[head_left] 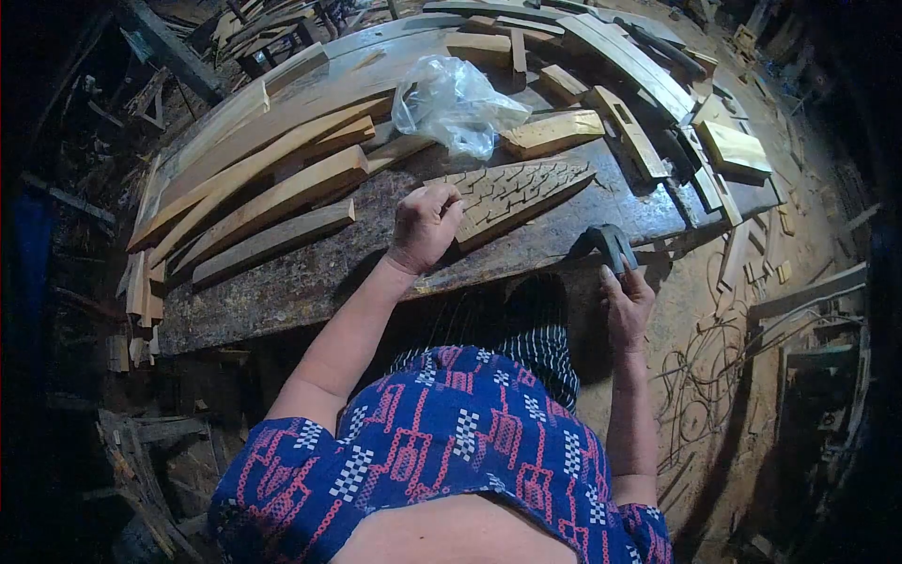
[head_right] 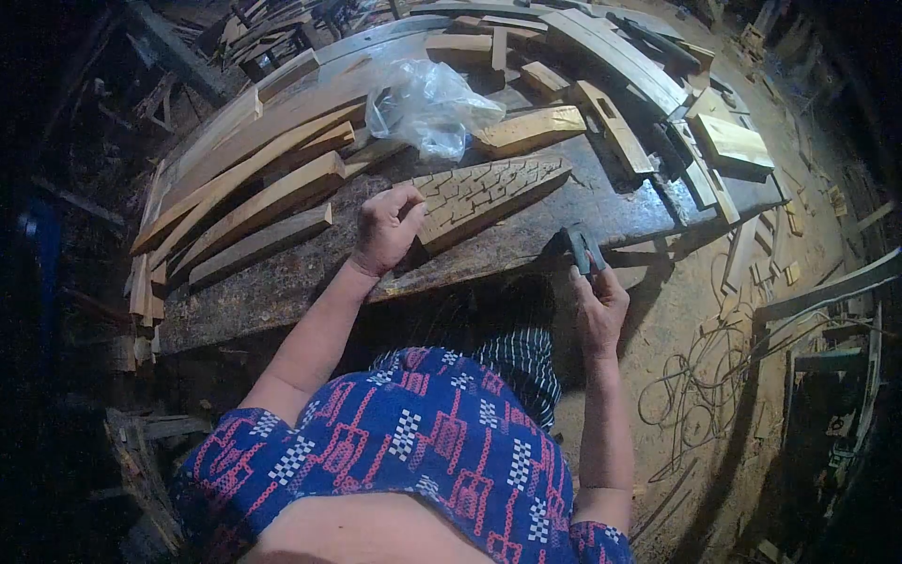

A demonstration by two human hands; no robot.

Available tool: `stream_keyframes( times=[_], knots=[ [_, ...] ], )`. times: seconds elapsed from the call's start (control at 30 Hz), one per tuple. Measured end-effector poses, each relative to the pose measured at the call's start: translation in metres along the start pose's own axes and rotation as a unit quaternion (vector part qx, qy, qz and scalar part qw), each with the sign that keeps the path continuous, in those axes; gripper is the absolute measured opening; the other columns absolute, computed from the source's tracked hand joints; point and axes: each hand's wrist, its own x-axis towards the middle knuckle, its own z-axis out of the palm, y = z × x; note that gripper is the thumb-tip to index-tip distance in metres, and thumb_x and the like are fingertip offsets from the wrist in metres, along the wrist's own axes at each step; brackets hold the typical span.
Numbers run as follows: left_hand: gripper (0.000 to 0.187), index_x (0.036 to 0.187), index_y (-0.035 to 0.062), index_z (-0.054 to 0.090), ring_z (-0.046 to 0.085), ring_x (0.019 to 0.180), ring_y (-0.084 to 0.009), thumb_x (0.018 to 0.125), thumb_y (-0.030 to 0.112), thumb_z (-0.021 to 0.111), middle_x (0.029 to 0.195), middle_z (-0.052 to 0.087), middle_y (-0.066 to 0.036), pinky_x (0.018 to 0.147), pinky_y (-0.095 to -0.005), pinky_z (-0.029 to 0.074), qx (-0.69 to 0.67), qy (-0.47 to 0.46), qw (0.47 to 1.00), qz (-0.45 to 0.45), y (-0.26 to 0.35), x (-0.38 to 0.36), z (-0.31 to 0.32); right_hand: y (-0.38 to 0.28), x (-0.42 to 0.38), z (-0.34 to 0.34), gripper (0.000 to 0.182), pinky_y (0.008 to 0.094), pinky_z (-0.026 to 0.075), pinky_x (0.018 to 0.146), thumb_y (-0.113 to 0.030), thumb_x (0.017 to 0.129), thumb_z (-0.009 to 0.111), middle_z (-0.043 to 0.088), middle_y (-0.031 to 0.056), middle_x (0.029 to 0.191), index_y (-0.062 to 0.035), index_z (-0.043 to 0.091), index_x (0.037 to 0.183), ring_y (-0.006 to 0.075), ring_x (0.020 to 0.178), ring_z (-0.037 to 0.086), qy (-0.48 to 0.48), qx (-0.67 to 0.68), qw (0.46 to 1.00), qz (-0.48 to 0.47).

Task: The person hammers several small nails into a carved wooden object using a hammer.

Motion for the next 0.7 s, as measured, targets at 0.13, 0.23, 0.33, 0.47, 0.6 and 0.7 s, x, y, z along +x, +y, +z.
stream_keyframes(
  times=[0.13, 0.23, 0.33, 0.47, 0.6, 0.7],
  knots=[
    [0.008, 0.082, 0.0011, 0.06, 0.063, 0.066, -0.0221, 0.077, 0.007, 0.063, 0.071, 0.061, -0.014, 0.061, -0.0312, 0.047, -0.002, -0.001, 1.0, 0.005, 0.01, 0.004, -0.003, -0.006, -0.002, 0.001, 0.031, 0.0172, 0.041, 0.068, -0.007, 0.085, 0.064, 0.061, -0.0024, 0.093, -0.0008, 0.06, 0.115, 0.0037, 0.08, 0.052, -0.023, 0.029, 0.999, 0.008],
    [0.008, 0.083, 0.0014, 0.061, 0.061, 0.065, -0.0147, 0.078, 0.007, 0.064, 0.07, 0.063, -0.01, 0.061, -0.0287, 0.047, -0.049, 0.003, 0.998, -0.046, 0.002, 0.002, 0.003, -0.004, 0.001, 0.001, 0.031, 0.017, 0.04, 0.066, -0.008, 0.084, 0.064, 0.06, -0.0035, 0.09, -0.0003, 0.06, 0.114, 0.0029, 0.077, 0.051, -0.022, -0.002, 0.999, -0.028],
    [0.007, 0.083, 0.0017, 0.062, 0.058, 0.066, -0.008, 0.079, 0.007, 0.064, 0.07, 0.063, -0.005, 0.062, -0.0258, 0.047, -0.12, -0.013, 0.987, -0.109, 0.0, 0.0, 0.003, -0.009, -0.002, 0.001, 0.032, 0.0167, 0.039, 0.061, -0.009, 0.083, 0.064, 0.058, -0.0052, 0.083, -0.0005, 0.06, 0.114, 0.0018, 0.07, 0.049, -0.03, -0.014, 0.999, -0.003],
    [0.007, 0.084, 0.0017, 0.063, 0.056, 0.067, -0.0058, 0.079, 0.007, 0.064, 0.071, 0.063, -0.002, 0.062, -0.0246, 0.047, -0.112, -0.022, 0.988, -0.103, -0.003, 0.001, 0.001, -0.01, -0.001, 0.003, 0.032, 0.0167, 0.036, 0.055, -0.008, 0.083, 0.064, 0.056, -0.0066, 0.075, -0.0014, 0.06, 0.114, 0.0004, 0.062, 0.045, -0.05, 0.006, 0.999, -0.013],
    [0.007, 0.084, 0.0016, 0.064, 0.056, 0.067, -0.0063, 0.079, 0.006, 0.064, 0.071, 0.063, -0.003, 0.063, -0.0244, 0.047, -0.089, -0.038, 0.992, -0.084, -0.006, 0.001, -0.002, -0.021, -0.005, 0.009, 0.031, 0.0172, 0.038, 0.057, -0.006, 0.083, 0.064, 0.058, -0.0053, 0.077, -0.0011, 0.06, 0.113, 0.0009, 0.064, 0.047, -0.044, 0.036, 0.998, 0.015],
    [0.006, 0.084, 0.0015, 0.063, 0.056, 0.068, -0.0063, 0.079, 0.005, 0.064, 0.072, 0.063, -0.002, 0.064, -0.0242, 0.047, -0.086, -0.045, 0.992, -0.082, -0.007, 0.001, 0.0, -0.018, -0.002, 0.006, 0.032, 0.0178, 0.041, 0.062, -0.005, 0.082, 0.064, 0.06, -0.0038, 0.083, -0.0007, 0.06, 0.113, 0.0021, 0.069, 0.05, -0.047, 0.0, 0.999, -0.002]
  ],
)
